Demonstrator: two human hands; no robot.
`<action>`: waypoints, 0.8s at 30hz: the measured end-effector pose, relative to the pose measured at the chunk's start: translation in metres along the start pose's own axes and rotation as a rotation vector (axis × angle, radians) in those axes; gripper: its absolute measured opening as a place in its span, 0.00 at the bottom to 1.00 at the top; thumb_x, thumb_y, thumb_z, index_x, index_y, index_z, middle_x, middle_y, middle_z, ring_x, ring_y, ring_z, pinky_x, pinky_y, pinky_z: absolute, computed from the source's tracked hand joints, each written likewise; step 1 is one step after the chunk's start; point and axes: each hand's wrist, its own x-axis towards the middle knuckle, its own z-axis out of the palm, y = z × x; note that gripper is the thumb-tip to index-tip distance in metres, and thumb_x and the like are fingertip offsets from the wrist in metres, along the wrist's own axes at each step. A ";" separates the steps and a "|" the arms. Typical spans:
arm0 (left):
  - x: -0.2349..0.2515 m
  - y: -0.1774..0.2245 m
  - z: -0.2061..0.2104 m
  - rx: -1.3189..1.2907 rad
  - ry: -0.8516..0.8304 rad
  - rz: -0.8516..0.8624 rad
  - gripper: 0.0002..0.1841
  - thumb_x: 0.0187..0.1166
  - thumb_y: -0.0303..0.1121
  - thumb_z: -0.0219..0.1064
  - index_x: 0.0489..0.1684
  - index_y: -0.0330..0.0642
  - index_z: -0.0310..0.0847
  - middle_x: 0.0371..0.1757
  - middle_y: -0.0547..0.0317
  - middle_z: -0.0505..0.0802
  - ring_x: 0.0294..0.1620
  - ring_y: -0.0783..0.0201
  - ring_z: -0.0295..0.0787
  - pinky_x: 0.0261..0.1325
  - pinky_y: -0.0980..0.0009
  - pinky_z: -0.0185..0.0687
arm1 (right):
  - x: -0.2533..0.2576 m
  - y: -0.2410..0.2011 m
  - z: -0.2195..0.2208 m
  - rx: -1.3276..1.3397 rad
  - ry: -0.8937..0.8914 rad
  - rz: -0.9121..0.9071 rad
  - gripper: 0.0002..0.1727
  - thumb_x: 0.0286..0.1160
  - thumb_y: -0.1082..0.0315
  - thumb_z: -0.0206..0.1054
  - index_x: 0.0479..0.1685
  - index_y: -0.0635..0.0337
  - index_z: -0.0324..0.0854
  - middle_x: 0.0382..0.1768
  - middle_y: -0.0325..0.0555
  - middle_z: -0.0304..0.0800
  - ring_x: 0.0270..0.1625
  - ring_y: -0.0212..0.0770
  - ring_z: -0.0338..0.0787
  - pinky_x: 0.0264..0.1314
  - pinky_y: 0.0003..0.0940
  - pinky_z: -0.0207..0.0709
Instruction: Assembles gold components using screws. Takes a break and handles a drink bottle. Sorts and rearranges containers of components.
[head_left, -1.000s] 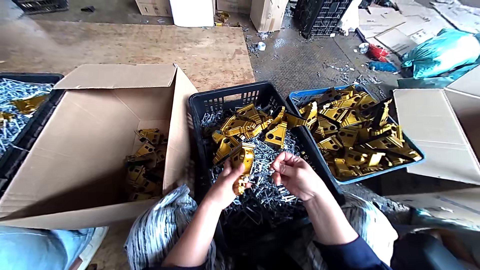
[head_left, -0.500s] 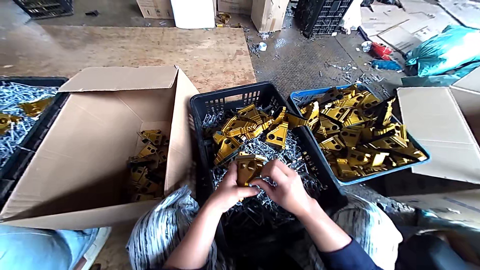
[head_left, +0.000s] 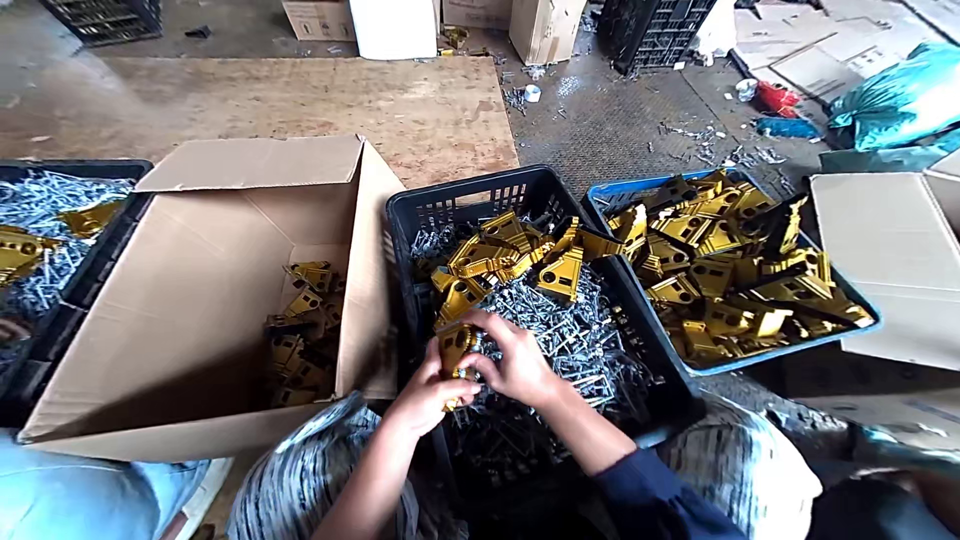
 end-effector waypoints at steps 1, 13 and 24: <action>-0.004 0.001 -0.003 -0.033 0.028 0.004 0.57 0.57 0.16 0.70 0.89 0.47 0.31 0.43 0.54 0.86 0.31 0.64 0.89 0.33 0.71 0.88 | 0.007 -0.002 0.005 0.007 -0.022 -0.002 0.25 0.75 0.62 0.74 0.68 0.65 0.80 0.59 0.54 0.92 0.57 0.46 0.95 0.61 0.44 0.90; -0.011 0.060 -0.045 -0.451 0.962 0.487 0.23 0.88 0.33 0.61 0.78 0.43 0.58 0.50 0.53 0.84 0.44 0.63 0.89 0.50 0.66 0.90 | 0.031 0.035 0.055 -0.640 -0.572 0.031 0.27 0.80 0.80 0.54 0.74 0.48 0.82 0.79 0.50 0.81 0.67 0.63 0.88 0.61 0.62 0.79; -0.012 0.044 0.007 -0.147 0.268 0.151 0.44 0.86 0.66 0.39 0.91 0.40 0.43 0.77 0.44 0.80 0.70 0.53 0.85 0.68 0.54 0.84 | 0.012 0.005 0.011 -0.134 0.250 -0.321 0.04 0.73 0.75 0.65 0.39 0.60 0.86 0.52 0.56 0.88 0.53 0.43 0.91 0.52 0.34 0.89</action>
